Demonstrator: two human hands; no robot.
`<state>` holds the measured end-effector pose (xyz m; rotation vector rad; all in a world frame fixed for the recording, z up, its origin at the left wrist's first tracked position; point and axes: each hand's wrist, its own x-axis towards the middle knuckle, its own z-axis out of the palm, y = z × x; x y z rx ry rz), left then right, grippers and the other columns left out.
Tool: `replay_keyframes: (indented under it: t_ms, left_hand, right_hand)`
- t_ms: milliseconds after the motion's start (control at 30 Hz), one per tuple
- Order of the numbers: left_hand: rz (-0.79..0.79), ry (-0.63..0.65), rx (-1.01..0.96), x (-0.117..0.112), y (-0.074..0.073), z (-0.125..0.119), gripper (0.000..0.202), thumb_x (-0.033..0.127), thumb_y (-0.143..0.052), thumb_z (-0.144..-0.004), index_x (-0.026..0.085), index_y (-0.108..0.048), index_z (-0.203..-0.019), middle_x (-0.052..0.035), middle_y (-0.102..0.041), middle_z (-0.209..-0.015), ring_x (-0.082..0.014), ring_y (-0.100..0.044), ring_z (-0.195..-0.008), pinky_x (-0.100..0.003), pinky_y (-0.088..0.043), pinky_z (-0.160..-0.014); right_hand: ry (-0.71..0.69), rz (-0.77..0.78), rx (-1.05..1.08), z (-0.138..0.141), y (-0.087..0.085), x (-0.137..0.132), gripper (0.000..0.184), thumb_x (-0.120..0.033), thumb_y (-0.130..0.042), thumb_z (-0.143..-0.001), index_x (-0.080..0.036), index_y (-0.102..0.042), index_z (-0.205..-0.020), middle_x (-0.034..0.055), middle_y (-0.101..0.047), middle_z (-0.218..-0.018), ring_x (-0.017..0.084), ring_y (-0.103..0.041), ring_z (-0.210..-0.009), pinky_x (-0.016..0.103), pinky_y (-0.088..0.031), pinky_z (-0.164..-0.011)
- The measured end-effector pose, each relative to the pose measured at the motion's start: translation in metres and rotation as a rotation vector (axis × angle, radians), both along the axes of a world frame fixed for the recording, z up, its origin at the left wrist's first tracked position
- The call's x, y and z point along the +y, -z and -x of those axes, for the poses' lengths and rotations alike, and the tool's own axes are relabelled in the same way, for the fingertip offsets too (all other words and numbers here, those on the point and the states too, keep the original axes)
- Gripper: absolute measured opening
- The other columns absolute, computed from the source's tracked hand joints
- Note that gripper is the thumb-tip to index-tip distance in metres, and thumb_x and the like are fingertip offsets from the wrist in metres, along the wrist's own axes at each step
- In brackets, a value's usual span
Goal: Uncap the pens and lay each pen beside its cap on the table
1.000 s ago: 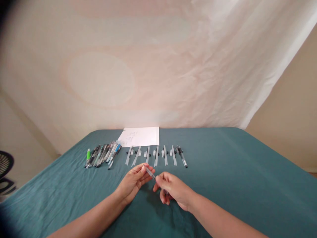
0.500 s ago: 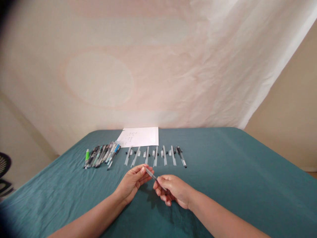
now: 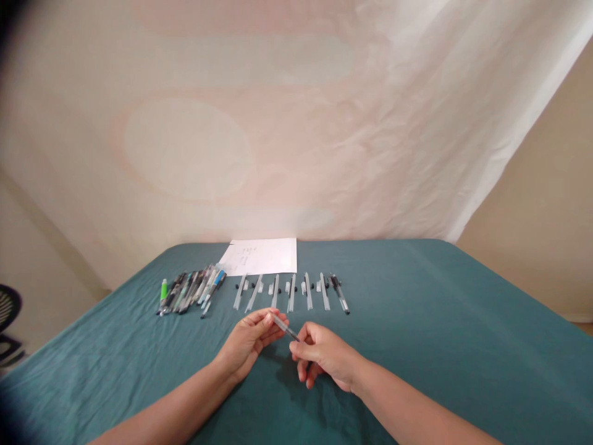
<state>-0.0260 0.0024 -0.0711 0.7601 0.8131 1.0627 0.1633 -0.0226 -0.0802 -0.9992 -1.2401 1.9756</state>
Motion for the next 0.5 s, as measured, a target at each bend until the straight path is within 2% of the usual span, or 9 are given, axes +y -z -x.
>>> replay_keyframes:
  t_ms: [133,233,333,400,500]
  left_hand:
    - [-0.003,-0.007,0.012,0.0013,0.0019,0.0012,0.024,0.027,-0.068,-0.073,0.012,-0.064,-0.092,-0.012,-0.068,-0.095,-0.0209,-0.064,-0.088,-0.035,-0.048,-0.084]
    - [-0.011,0.001,0.004,0.0022,0.0044,0.0026,0.025,0.027,-0.067,-0.074,0.012,-0.063,-0.093,-0.0125,-0.068,-0.096,-0.0211,-0.064,-0.089,-0.035,-0.048,-0.085]
    - [-0.019,0.006,-0.006,0.0028,0.0059,0.0034,0.026,0.028,-0.067,-0.074,0.012,-0.063,-0.094,-0.0124,-0.068,-0.096,-0.0212,-0.064,-0.089,-0.035,-0.048,-0.086]
    - [-0.019,-0.001,-0.005,0.0032,0.0063,0.0037,0.026,0.028,-0.067,-0.073,0.012,-0.063,-0.094,-0.0124,-0.068,-0.097,-0.0216,-0.064,-0.09,-0.035,-0.048,-0.086]
    - [-0.014,-0.006,0.001,0.0036,0.0058,0.0038,0.026,0.028,-0.068,-0.073,0.012,-0.064,-0.093,-0.0126,-0.068,-0.096,-0.0223,-0.064,-0.091,-0.035,-0.048,-0.085]
  right_hand:
    - [-0.039,0.004,0.028,0.0009,-0.0027,0.0001,0.042,-0.056,-0.04,-0.085,-0.016,-0.049,-0.095,0.0038,-0.064,-0.083,0.004,-0.047,-0.038,0.017,-0.039,-0.037]
    - [-0.056,0.019,0.037,0.0,-0.0022,0.0013,0.039,-0.052,-0.048,-0.082,-0.014,-0.051,-0.089,0.0027,-0.062,-0.076,0.005,-0.05,-0.044,0.018,-0.042,-0.041]
    - [-0.006,0.005,0.044,-0.0004,-0.0016,0.0016,0.034,-0.047,-0.06,-0.077,-0.017,-0.048,-0.086,0.0007,-0.06,-0.081,0.007,-0.054,-0.05,0.019,-0.046,-0.042]
    - [-0.008,0.011,0.049,-0.0001,-0.0019,0.0014,0.036,-0.051,-0.054,-0.08,-0.018,-0.048,-0.091,0.0021,-0.061,-0.087,0.007,-0.054,-0.05,0.02,-0.047,-0.042]
    - [-0.051,0.023,0.043,0.0005,-0.0024,0.001,0.041,-0.055,-0.041,-0.085,-0.015,-0.05,-0.093,0.0041,-0.061,-0.081,0.006,-0.052,-0.048,0.02,-0.047,-0.042]
